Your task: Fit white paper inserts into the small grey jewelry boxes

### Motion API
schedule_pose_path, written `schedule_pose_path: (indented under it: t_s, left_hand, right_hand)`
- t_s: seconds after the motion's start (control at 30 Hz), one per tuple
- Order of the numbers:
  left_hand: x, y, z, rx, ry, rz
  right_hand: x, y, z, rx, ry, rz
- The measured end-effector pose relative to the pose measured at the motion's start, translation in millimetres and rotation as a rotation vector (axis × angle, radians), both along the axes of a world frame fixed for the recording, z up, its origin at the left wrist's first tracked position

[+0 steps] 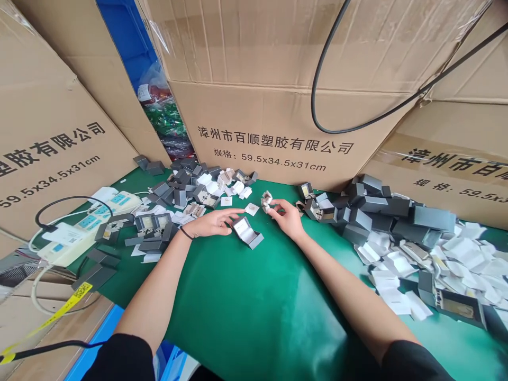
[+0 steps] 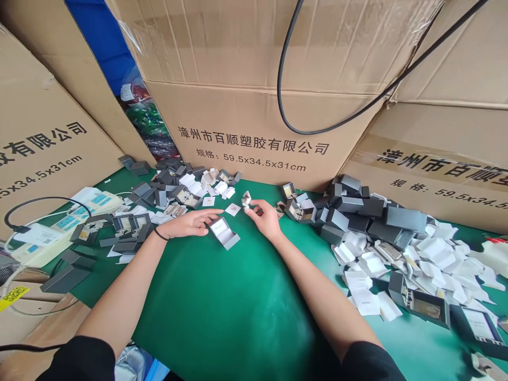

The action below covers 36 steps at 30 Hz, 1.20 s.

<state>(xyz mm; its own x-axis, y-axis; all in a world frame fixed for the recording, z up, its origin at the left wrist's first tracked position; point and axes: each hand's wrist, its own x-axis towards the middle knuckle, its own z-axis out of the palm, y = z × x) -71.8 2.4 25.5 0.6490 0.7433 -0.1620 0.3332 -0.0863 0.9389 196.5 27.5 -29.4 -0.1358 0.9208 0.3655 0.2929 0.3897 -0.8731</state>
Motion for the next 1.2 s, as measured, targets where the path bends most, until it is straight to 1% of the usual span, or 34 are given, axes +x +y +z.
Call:
schedule_pose_path:
  t_s: [0.1,0.2,0.27,0.33,0.4,0.47,0.6,0.7,0.8,0.9,1.0,1.07,1.13,1.2]
  left_hand:
    - [0,0,1.9,-0.004,0.013,0.013]
    - [8,-3,5.9,0.035,0.017,0.024]
    - [13,-5,8.2,0.072,0.026,0.009]
    - [16,-6,8.6,0.102,0.054,-0.021]
    - [17,-6,6.9,0.106,0.093,-0.039]
    - [17,-5,3.5,0.091,0.099,-0.029]
    - [20,-3,-4.8,0.088,0.013,0.045]
    - [23,-2,-10.0,0.098,-0.040,0.098]
    - [23,1,-13.3,0.079,-0.053,0.104]
    - [20,5,-15.2,0.047,-0.094,0.090]
    - [19,4,-15.6,0.026,-0.122,0.100]
    - [19,2,-15.1,0.025,-0.125,0.118]
    - [21,0,-14.6,0.026,-0.123,0.124]
    - [23,-1,-14.8,0.022,-0.121,0.115]
  right_hand:
    - [-1,-1,2.7,-0.014,-0.022,-0.013]
    - [-2,-2,4.4,-0.023,-0.072,-0.070]
    - [-1,-1,3.8,-0.024,-0.101,-0.110]
    - [-1,0,2.5,-0.019,-0.127,-0.116]
    - [-1,0,1.5,-0.011,-0.142,-0.111]
    - [-2,0,0.6,-0.003,-0.151,-0.110]
    - [-2,-1,-2.1,0.032,-0.183,-0.094]
    - [-3,0,-2.1,0.050,-0.221,-0.115]
    - [-10,8,5.7,0.067,-0.347,-0.163]
    - [-26,20,18.2,0.149,-0.552,-0.178]
    - [-47,34,25.9,0.225,-0.749,-0.085]
    - [-55,40,27.0,0.211,-0.842,-0.054]
    - [-53,43,26.9,0.175,-0.852,-0.061]
    - [-39,42,26.8,0.170,-0.774,-0.052]
